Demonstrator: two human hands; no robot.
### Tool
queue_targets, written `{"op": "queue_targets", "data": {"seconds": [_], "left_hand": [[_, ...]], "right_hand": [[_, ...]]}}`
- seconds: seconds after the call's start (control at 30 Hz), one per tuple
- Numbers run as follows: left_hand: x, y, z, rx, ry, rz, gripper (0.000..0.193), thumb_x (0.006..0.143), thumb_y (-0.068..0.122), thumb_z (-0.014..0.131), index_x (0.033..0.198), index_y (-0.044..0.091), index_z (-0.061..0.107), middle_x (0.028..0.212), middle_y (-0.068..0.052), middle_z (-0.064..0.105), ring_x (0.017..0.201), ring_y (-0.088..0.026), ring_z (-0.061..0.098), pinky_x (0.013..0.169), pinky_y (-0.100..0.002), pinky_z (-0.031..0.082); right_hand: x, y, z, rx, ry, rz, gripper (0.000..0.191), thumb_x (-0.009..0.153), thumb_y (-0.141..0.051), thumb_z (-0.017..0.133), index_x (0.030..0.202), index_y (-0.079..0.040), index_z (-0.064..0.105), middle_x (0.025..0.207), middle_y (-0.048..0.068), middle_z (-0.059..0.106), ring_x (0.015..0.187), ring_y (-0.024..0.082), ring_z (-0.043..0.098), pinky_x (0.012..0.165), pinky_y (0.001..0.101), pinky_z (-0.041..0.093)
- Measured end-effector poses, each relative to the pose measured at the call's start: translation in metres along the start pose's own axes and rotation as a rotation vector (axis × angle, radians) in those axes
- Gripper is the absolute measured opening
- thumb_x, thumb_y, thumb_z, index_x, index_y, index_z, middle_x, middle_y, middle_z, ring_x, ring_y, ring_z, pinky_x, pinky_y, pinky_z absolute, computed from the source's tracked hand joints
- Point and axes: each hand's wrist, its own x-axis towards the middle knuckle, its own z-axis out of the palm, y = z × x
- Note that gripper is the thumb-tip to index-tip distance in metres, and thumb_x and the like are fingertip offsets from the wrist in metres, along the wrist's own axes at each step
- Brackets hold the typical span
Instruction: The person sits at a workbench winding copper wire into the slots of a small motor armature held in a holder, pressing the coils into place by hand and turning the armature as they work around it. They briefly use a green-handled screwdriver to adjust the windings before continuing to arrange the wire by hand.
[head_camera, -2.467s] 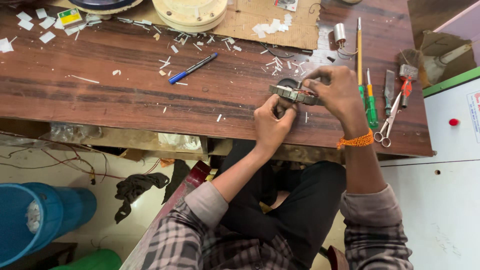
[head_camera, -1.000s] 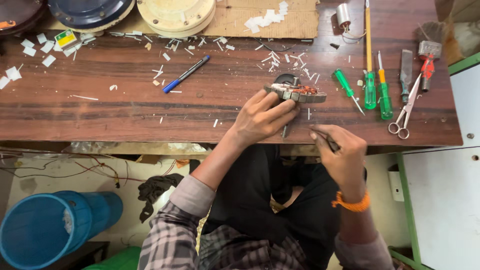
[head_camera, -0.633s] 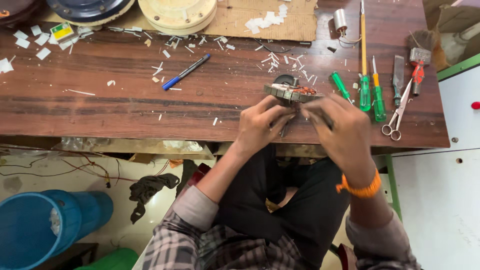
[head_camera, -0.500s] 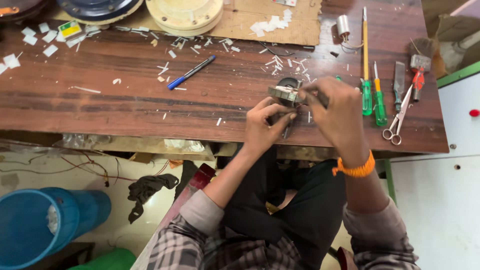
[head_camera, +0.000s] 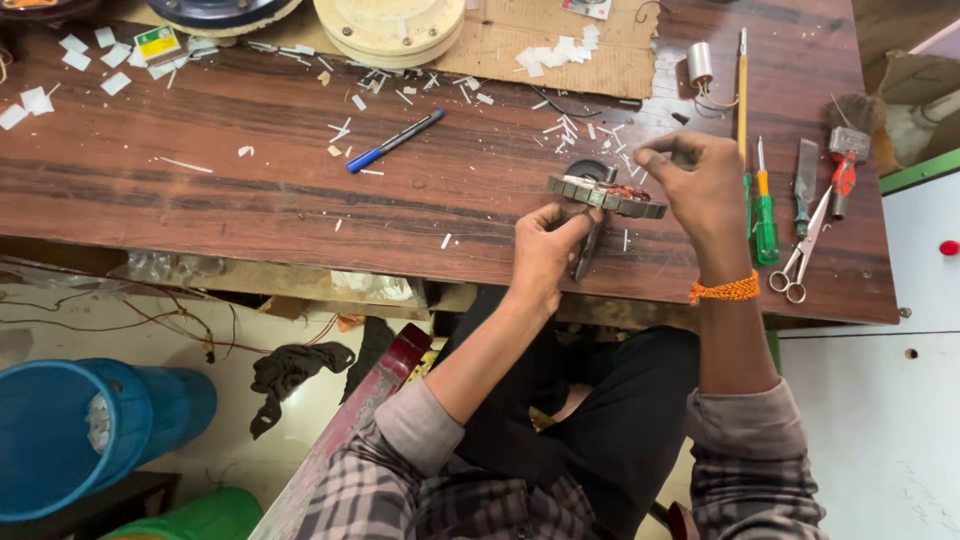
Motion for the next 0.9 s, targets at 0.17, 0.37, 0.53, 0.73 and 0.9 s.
{"op": "queue_targets", "data": {"seconds": [0.17,0.37,0.53,0.73,0.9], "left_hand": [[-0.027,0.027,0.006,0.578,0.038,0.634,0.011,0.093,0.016,0.079,0.103,0.01,0.075,0.089,-0.001,0.065,0.078,-0.01,0.056,0.063,-0.025,0.045],[0.008,0.088,-0.008,1.351,-0.478,1.18,0.076,0.089,0.023,0.08,0.155,0.021,0.042,0.113,-0.002,0.068,0.101,-0.023,0.059,0.097,-0.039,0.052],[0.029,0.092,-0.017,1.206,-0.659,1.067,0.085,0.09,0.02,0.081,0.161,0.021,0.035,0.122,0.005,0.074,0.099,-0.021,0.059,0.098,-0.036,0.053],[0.032,0.075,-0.023,1.08,-0.597,1.018,0.08,0.088,0.021,0.083,0.157,0.022,0.042,0.12,0.007,0.076,0.095,-0.02,0.06,0.093,-0.033,0.055],[0.033,0.072,-0.025,1.077,-0.554,0.998,0.071,0.089,0.02,0.084,0.151,0.019,0.049,0.115,0.006,0.075,0.093,-0.02,0.06,0.091,-0.034,0.055]], "right_hand": [[-0.008,0.017,-0.001,0.101,0.028,0.017,0.015,0.094,-0.015,0.079,0.101,-0.002,0.079,0.07,-0.006,0.059,0.063,0.002,0.046,0.055,0.0248,0.035],[-0.029,0.01,-0.013,0.288,0.023,0.042,0.012,0.096,-0.011,0.076,0.103,-0.001,0.078,0.082,-0.006,0.07,0.072,0.0,0.056,0.063,0.0205,0.042],[-0.05,-0.022,-0.031,0.227,0.004,-0.009,0.011,0.096,-0.011,0.076,0.102,-0.002,0.077,0.081,-0.004,0.07,0.072,0.001,0.057,0.063,0.0221,0.044],[-0.088,-0.047,-0.018,-0.108,0.014,0.001,0.012,0.093,-0.015,0.08,0.101,-0.007,0.079,0.064,0.01,0.061,0.057,0.013,0.048,0.053,0.0328,0.038],[-0.1,-0.035,0.008,-0.064,0.101,-0.31,0.012,0.096,-0.011,0.074,0.108,-0.007,0.073,0.09,0.014,0.07,0.074,0.022,0.068,0.065,0.0329,0.051]]}}
